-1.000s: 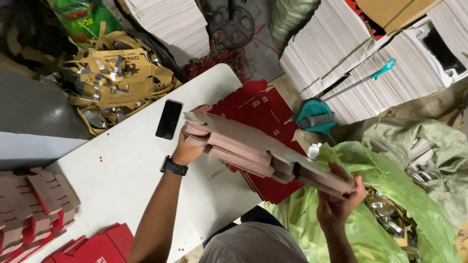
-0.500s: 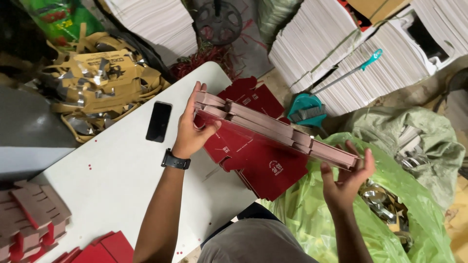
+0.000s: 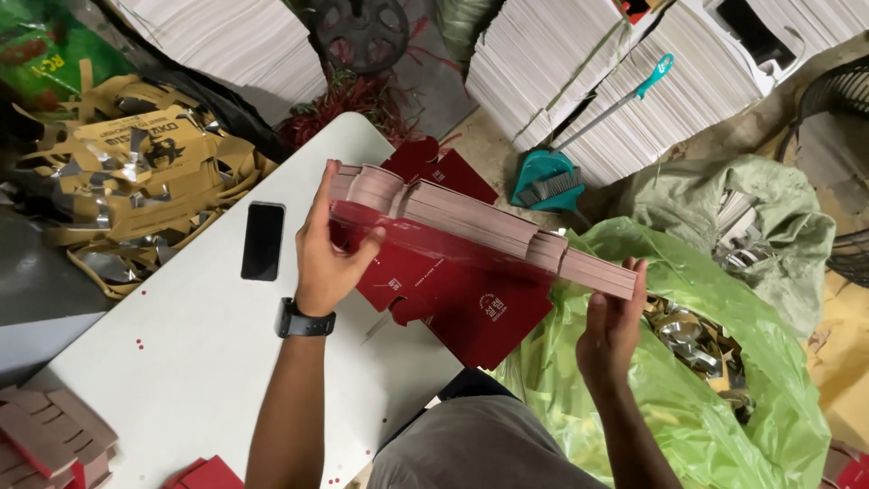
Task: Organizing and stacking flat-packed red cardboard boxes on a work table in a factory setting.
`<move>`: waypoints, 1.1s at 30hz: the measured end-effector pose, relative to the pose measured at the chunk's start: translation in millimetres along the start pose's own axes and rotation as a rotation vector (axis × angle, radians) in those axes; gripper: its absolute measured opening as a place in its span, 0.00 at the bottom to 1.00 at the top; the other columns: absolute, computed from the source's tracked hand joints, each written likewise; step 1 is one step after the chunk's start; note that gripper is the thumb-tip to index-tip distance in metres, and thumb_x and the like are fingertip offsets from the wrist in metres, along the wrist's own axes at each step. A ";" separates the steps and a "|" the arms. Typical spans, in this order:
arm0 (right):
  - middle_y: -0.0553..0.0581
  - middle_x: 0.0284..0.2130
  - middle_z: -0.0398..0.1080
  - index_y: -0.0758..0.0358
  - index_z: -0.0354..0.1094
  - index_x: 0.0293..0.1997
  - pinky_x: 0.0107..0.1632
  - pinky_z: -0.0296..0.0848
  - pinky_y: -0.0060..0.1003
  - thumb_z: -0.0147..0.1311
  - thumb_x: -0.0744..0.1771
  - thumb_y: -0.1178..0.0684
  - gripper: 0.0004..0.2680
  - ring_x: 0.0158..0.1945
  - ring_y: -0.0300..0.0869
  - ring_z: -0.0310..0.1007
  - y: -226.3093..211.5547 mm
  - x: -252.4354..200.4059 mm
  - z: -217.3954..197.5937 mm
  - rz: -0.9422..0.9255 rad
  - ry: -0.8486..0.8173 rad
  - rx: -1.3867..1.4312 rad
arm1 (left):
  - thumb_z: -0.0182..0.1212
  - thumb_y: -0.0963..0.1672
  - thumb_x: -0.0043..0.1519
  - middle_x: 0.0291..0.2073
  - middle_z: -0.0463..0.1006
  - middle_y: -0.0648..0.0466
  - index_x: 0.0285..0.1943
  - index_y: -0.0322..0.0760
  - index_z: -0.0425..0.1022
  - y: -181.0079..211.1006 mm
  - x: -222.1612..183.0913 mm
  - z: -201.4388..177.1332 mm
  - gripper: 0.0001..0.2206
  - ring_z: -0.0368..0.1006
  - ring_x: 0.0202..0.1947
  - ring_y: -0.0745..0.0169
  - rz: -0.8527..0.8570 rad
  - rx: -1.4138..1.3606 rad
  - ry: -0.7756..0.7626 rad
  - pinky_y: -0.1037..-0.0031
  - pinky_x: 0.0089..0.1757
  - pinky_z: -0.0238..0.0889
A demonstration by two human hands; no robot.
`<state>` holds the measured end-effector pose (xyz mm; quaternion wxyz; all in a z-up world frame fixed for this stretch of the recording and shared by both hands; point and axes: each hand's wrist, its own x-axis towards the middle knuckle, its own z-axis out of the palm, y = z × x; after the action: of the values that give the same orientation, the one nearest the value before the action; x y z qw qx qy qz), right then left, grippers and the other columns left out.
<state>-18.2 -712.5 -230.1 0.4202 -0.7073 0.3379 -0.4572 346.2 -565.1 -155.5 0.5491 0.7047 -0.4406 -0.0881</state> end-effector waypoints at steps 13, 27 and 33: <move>0.77 0.66 0.56 0.62 0.28 0.81 0.65 0.64 0.60 0.42 0.69 0.72 0.31 0.65 0.56 0.61 25.0 2.2 -22.8 0.031 0.013 0.065 | 0.74 0.51 0.55 0.63 0.69 0.30 0.64 0.25 0.67 -60.1 25.1 -4.6 0.34 0.57 0.71 0.32 0.089 -0.263 -0.037 0.46 0.66 0.50; 0.69 0.61 0.67 0.73 0.62 0.60 0.66 0.67 0.46 0.62 0.55 0.61 0.26 0.60 0.53 0.70 -141.4 31.8 -57.7 0.398 -0.262 0.458 | 0.58 0.59 0.57 0.65 0.71 0.46 0.73 0.34 0.61 -22.9 -98.5 -87.1 0.39 0.69 0.64 0.51 -0.596 -1.000 0.191 0.56 0.64 0.62; 0.46 0.40 0.79 0.47 0.63 0.70 0.46 0.77 0.31 0.68 0.57 0.56 0.32 0.38 0.35 0.77 -221.4 56.8 32.0 0.122 -1.079 -0.209 | 0.26 0.61 0.63 0.70 0.63 0.44 0.77 0.37 0.55 -4.8 -305.5 -124.1 0.40 0.57 0.72 0.48 -1.025 -0.951 0.751 0.55 0.69 0.48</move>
<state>52.5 -659.6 -16.8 0.4870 -0.8583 0.1584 0.0312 242.0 -259.4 -222.2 0.7942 0.4922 0.2380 -0.2651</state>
